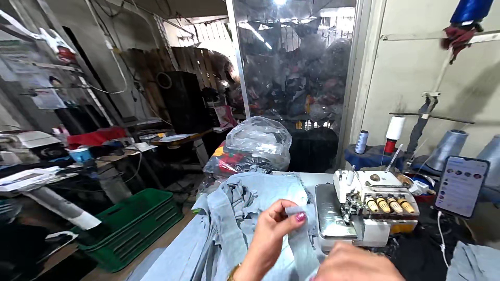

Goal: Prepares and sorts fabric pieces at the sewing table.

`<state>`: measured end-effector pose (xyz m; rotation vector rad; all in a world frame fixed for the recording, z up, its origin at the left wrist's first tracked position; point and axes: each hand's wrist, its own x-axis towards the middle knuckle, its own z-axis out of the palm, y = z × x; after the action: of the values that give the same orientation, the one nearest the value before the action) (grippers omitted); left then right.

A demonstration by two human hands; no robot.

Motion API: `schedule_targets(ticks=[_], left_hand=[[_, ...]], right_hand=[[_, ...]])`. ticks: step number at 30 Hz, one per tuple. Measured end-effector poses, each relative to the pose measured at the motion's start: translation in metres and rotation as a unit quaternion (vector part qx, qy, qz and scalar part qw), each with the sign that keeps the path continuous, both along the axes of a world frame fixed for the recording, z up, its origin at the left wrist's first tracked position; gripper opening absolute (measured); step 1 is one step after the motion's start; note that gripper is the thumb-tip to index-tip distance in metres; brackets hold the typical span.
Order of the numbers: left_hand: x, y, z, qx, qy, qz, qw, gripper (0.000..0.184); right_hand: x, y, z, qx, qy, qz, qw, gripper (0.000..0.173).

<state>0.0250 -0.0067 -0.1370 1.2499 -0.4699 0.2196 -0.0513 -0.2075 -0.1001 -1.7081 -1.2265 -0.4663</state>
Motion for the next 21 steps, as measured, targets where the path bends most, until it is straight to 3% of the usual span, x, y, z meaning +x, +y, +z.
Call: schedule_targets(ticks=[6,13,18,21], left_hand=[[-0.023,-0.034,-0.017,-0.053,-0.038,-0.059,0.996,0.013],[-0.032,-0.049,-0.028,-0.067,-0.06,-0.068,0.994,0.014],[-0.036,-0.042,-0.03,-0.044,-0.119,-0.154,0.98,0.03],[-0.045,-0.048,-0.028,0.01,-0.125,-0.047,0.991,0.022]], right_hand=[[0.03,-0.016,-0.01,0.038,0.001,-0.132,0.99,0.021],[0.033,-0.025,-0.022,0.049,0.013,-0.177,0.983,0.024],[0.031,-0.027,-0.021,0.03,0.058,-0.181,0.981,0.034],[0.026,-0.022,-0.016,0.029,0.076,-0.191,0.978,0.026]])
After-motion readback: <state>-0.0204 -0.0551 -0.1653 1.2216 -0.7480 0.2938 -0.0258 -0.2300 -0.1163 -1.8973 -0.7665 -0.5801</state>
